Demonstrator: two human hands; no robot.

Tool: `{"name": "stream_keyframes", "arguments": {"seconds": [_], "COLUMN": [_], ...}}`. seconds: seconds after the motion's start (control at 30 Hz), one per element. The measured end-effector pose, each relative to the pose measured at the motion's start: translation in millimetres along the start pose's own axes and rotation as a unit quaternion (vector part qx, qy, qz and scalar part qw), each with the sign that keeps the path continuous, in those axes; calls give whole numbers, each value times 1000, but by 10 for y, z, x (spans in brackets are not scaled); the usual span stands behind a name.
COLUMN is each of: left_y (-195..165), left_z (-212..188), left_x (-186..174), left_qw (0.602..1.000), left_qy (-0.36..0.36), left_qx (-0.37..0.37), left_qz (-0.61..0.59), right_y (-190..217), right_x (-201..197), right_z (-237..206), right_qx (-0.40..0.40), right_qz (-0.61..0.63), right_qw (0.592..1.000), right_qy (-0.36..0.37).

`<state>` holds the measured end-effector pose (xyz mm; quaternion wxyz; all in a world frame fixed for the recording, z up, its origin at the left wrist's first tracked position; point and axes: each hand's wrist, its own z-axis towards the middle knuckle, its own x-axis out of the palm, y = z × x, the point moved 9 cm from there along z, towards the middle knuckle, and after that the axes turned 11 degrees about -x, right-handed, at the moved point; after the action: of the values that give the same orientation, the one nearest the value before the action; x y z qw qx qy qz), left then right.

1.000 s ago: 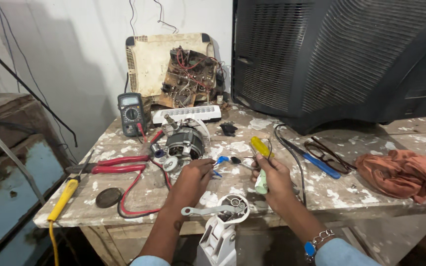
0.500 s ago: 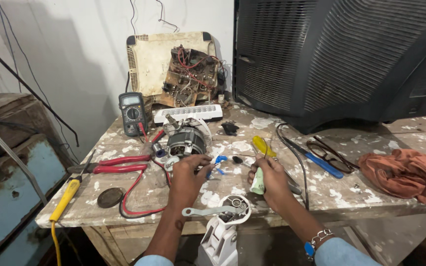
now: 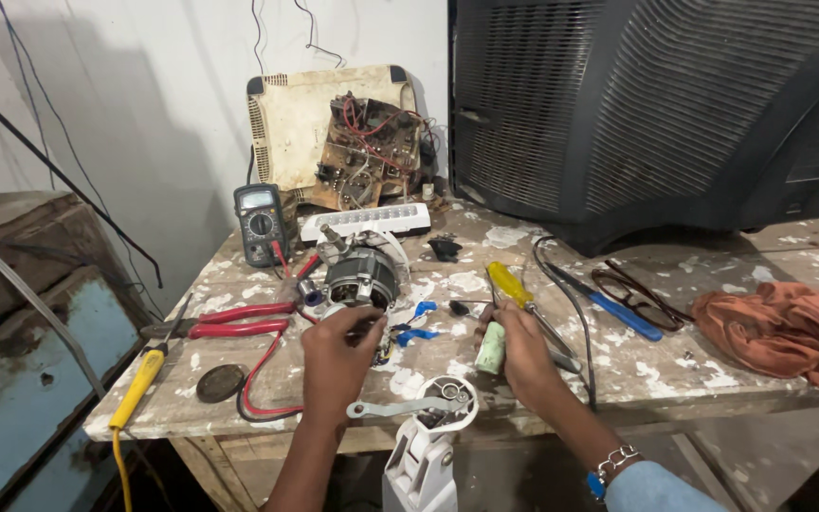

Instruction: The person works on a small electric motor at a cluttered workbench, using a yellow-handled screwdriver to loosen and adjust parts of the motor housing. They then handle wires and a capacitor, connecting and positioning the wiring on the motor while a multimeter sits nearby.

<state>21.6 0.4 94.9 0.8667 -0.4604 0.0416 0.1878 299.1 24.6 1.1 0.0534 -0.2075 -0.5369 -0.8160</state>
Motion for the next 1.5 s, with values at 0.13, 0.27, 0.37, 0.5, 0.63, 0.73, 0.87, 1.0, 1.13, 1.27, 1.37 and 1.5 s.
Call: {"name": "stream_keyframes", "arguments": {"seconds": [0.13,0.27,0.37,0.5,0.63,0.73,0.87,1.0,1.13,1.27,1.37,1.5], "left_y": [133,244,166,59,33,28,40,111,114,220,270,308], "left_z": [-15,0,32,44,2,-7,2,43,82,21,-28,-69], "left_x": [-107,-70,-20,152,284,284,176,33,-127,-228,-265,-285], "left_qw": [997,988,985,969,932,907,908,921,932,925,925,913], "left_qy": [14,76,108,150,151,126,94,52,3,-21,-27,-33], "left_qx": [-63,-135,-130,-159,-224,-247,-246,-251,-210,-243,-266,-275], "left_qz": [-31,-24,-26,-118,-241,-317,-326,-293,-294,-292,-268,-301], "right_y": [63,206,381,541,587,584,550,525,604,654,602,613], "right_x": [48,113,252,667,1076,1313,1550,1650,1730,1813,1805,1976], "right_z": [6,1,-9,-19,-93,-165,-290,-347,-336,-369,-371,-459], "right_qx": [-16,8,17,24,43,53,60,82,15,-70,-53,-57], "right_qz": [-7,40,76,107,129,108,56,24,-121,-274,-326,-274], "right_qw": [1000,999,996,994,987,985,979,974,959,908,888,875], "right_qy": [14,-27,-32,30,86,124,188,208,256,309,319,395]}}
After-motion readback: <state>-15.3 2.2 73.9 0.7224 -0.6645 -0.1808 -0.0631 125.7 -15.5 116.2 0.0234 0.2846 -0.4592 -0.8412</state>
